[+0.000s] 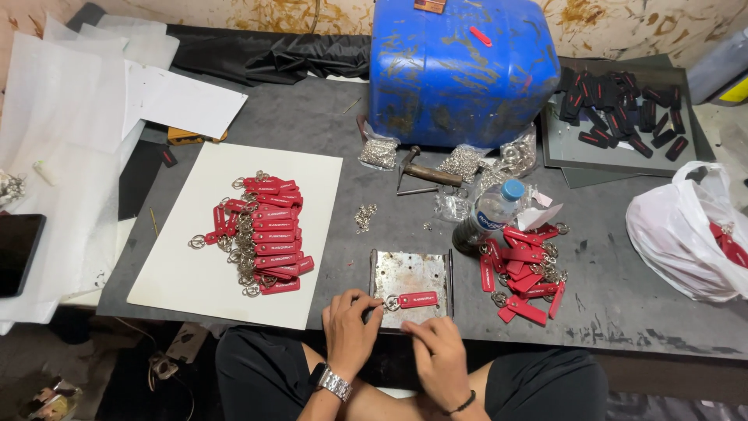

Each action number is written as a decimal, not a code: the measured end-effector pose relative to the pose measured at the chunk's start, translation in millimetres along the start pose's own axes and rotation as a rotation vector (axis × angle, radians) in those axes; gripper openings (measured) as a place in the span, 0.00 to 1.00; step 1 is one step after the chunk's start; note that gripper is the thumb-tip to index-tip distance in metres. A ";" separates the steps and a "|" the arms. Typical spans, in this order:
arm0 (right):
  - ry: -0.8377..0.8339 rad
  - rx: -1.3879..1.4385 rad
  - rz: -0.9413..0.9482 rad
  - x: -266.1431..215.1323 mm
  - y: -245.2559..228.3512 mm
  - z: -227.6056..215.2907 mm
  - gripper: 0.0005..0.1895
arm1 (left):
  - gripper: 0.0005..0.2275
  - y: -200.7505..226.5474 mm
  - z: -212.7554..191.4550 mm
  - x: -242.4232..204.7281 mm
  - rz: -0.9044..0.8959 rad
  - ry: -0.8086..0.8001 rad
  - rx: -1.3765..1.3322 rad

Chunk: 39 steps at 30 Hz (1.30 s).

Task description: Assembling red keychain tags with metal rings using a metal jig on a workshop table

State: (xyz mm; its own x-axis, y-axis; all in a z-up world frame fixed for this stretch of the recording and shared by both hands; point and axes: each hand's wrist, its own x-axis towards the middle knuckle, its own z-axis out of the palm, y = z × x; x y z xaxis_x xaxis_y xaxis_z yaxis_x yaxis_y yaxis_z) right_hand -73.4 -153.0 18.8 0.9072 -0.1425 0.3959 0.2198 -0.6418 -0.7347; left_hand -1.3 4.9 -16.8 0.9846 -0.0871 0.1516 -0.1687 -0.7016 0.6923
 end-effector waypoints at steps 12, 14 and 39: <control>0.322 0.101 0.509 2.4 55.2 -32.6 0.11 | 0.05 10.9 12.0 0.8 0.163 0.058 0.172; 0.303 0.168 0.527 7.8 54.2 -30.3 0.11 | 0.04 17.8 2.7 -2.4 0.180 0.070 0.115; -0.129 1.220 0.888 166.7 -39.0 154.0 0.18 | 0.04 -64.8 -157.9 110.3 -0.205 0.318 -0.168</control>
State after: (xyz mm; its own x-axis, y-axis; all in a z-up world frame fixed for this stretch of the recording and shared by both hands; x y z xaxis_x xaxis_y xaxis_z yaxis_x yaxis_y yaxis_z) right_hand 124.5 -35.7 28.6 0.9117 -0.0292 -0.4099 -0.3042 0.6226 -0.7210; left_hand 110.9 152.4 66.5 0.9399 0.2832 0.1908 -0.0020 -0.5543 0.8323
